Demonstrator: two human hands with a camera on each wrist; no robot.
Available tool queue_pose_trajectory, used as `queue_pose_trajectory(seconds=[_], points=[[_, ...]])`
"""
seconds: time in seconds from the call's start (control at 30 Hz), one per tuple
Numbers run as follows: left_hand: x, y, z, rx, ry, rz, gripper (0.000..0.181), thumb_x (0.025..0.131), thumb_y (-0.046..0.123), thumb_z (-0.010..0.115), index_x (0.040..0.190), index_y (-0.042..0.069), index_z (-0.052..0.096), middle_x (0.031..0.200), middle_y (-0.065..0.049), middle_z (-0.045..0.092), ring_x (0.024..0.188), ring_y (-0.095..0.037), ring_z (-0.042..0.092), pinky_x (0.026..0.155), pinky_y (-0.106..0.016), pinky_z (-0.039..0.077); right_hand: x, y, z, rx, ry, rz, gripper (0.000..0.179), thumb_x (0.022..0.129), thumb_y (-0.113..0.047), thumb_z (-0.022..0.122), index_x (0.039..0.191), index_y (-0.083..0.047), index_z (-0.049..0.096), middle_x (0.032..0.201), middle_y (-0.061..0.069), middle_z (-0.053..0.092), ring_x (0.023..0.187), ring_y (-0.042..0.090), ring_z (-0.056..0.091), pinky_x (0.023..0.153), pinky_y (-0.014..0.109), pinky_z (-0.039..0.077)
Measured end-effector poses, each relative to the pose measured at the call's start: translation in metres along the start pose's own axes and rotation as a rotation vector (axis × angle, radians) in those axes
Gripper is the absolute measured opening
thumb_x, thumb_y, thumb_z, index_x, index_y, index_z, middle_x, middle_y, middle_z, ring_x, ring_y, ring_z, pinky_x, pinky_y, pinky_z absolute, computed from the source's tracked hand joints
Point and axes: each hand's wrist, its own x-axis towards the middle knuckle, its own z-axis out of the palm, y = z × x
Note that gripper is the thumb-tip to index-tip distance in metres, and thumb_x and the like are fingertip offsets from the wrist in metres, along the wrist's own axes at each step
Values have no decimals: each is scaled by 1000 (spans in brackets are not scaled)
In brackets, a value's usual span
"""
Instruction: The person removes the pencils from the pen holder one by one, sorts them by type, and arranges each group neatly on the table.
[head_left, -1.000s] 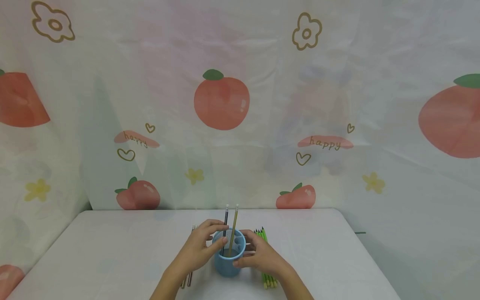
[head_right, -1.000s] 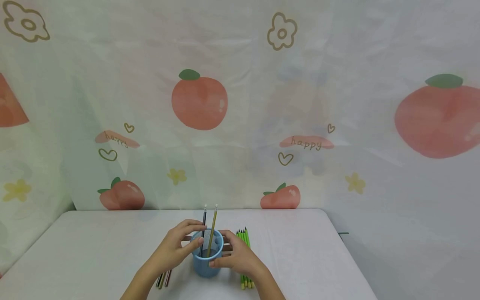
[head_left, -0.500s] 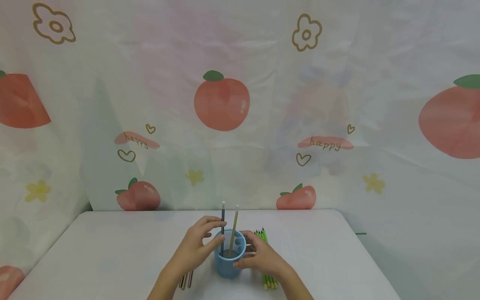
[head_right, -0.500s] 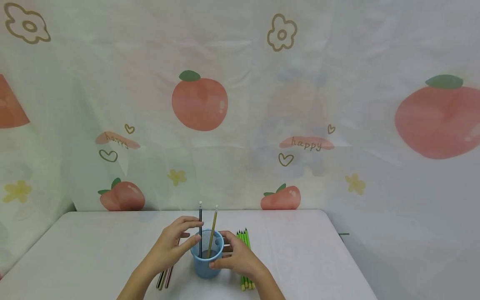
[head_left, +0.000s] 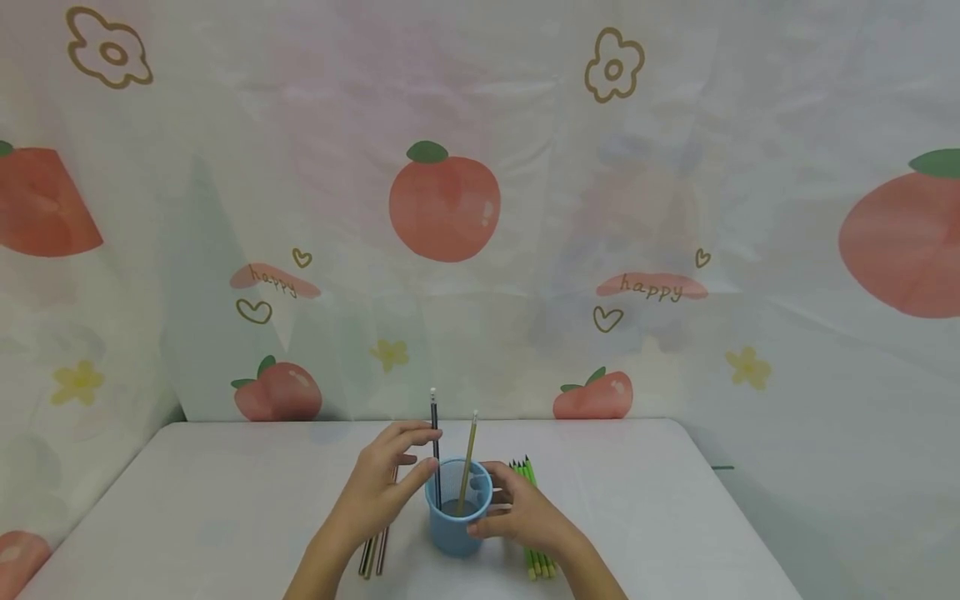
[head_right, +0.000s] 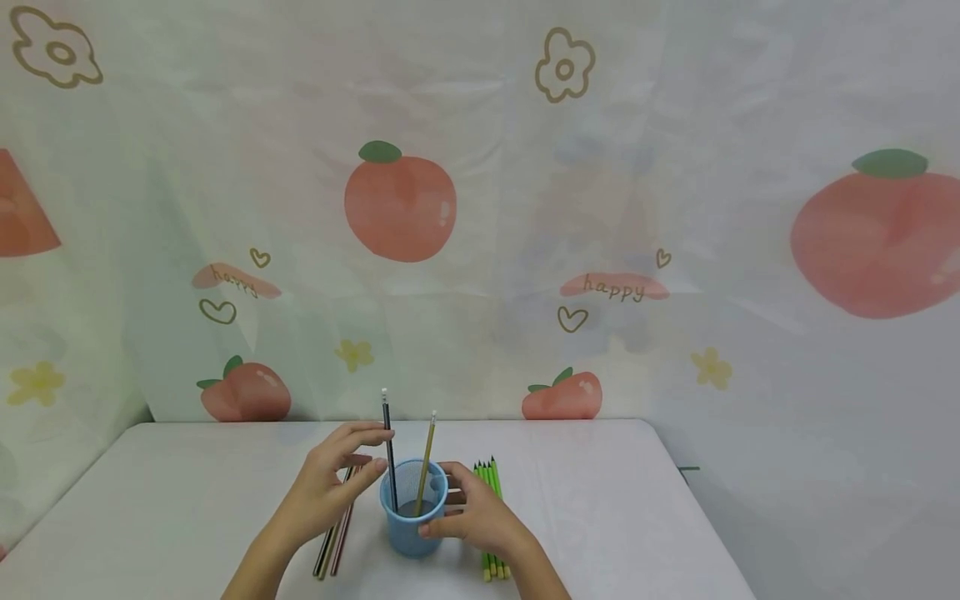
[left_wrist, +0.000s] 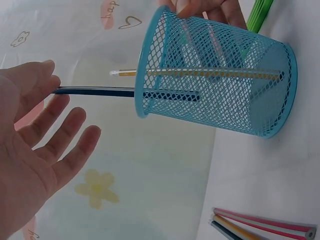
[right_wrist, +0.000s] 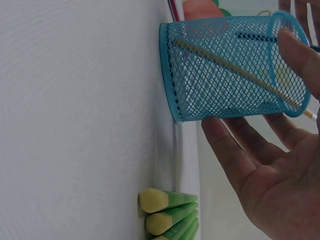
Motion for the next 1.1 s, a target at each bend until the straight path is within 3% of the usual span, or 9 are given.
queue_pose_trajectory(seconds=[0.4, 0.63, 1.1], points=[[2, 0, -2, -51, 100, 117, 35, 93, 10, 71, 127, 16, 65, 126, -2, 61, 106, -22, 68, 81, -29, 61, -1, -2, 1, 3, 3, -5, 74, 78, -16, 85, 142, -10, 48, 135, 10, 58, 121, 36, 59, 101, 54, 51], [1, -1, -2, -70, 137, 98, 38, 92, 6, 71, 128, 15, 64, 128, -1, 60, 100, -19, 71, 81, -28, 61, 0, -1, 1, 18, 1, 1, 73, 78, -13, 85, 141, -10, 49, 135, 11, 59, 121, 36, 59, 101, 55, 51], [1, -3, -4, -88, 248, 119, 45, 89, 1, 72, 131, 14, 62, 129, -3, 57, 94, -18, 70, 74, -29, 62, 1, -1, 2, 1, 0, 14, 72, 78, -17, 85, 140, -14, 50, 134, 9, 59, 121, 35, 58, 102, 54, 50]])
